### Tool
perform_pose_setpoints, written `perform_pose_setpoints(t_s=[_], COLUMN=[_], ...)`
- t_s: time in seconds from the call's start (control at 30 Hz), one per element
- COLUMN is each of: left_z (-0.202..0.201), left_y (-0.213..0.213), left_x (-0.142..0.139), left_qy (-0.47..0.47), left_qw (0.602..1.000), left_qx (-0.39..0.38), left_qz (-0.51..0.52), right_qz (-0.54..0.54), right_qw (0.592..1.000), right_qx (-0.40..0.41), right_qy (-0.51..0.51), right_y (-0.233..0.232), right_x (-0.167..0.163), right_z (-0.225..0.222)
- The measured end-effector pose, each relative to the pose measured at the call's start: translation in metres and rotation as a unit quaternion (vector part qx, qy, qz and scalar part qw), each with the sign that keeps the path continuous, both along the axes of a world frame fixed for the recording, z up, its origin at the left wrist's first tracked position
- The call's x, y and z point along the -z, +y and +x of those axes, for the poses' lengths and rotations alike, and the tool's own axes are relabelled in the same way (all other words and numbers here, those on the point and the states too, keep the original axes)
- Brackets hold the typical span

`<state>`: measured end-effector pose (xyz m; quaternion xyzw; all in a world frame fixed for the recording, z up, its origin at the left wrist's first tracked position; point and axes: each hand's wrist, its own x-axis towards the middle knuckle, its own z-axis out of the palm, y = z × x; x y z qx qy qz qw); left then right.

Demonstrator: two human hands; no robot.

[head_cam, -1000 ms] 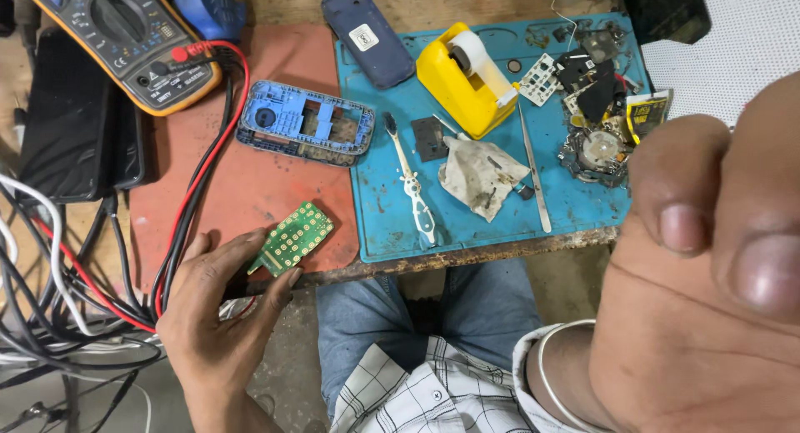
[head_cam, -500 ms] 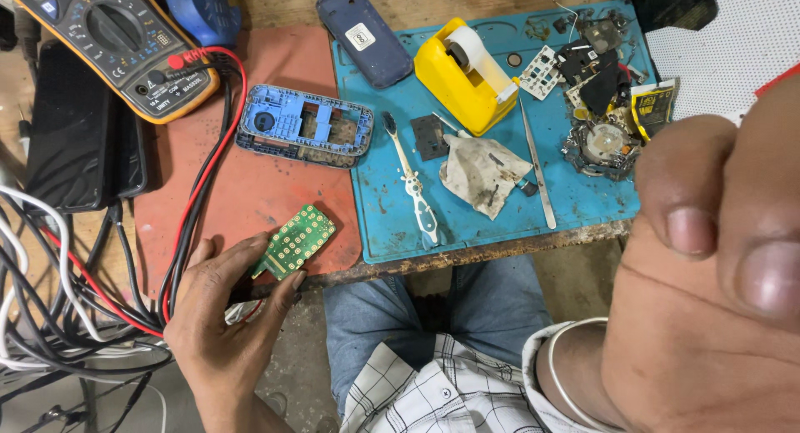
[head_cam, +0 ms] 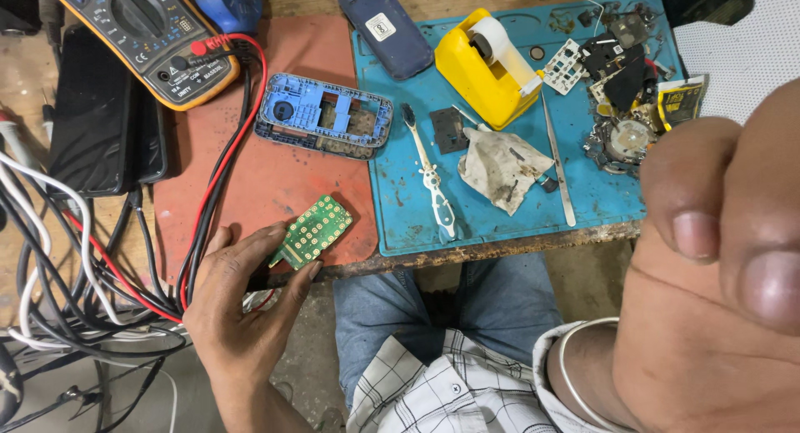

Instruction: The person holds a green phone circuit board on the workbench and cleans its surface using a small brush, working over the board's contacts and components. They then pick up a smartphone, press its screen, and set it down before resuming brushing the board.

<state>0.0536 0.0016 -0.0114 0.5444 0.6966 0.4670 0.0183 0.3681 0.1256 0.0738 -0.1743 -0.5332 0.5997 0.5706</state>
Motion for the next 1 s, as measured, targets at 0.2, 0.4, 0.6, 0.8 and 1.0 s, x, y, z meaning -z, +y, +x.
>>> perform_pose_setpoints(t_s=[0.2, 0.4, 0.6, 0.8, 1.0], left_z=[-0.011, -0.028, -0.027, -0.03, -0.03], left_y=[-0.004, -0.004, -0.003, -0.001, 0.001], left_x=[0.007, 0.011, 0.017, 0.024, 0.024], left_qy=[-0.005, 0.004, -0.014, -0.007, -0.004], left_qw=[1.0, 1.0, 1.0, 1.0, 1.0], left_qx=[0.009, 0.017, 0.011, 0.008, 0.011], left_qz=[-0.005, -0.004, -0.016, -0.015, -0.013], right_qz=[-0.012, -0.03, -0.032, -0.033, -0.027], right_qw=[0.999, 0.997, 0.996, 0.996, 0.996], right_qx=[0.023, 0.055, 0.066, 0.073, 0.068], right_qy=[0.023, 0.04, 0.042, 0.042, 0.041], right_y=[-0.013, -0.019, -0.018, -0.02, -0.018], right_x=[0.026, 0.031, 0.035, 0.042, 0.046], right_z=[-0.028, -0.058, -0.065, -0.073, -0.073])
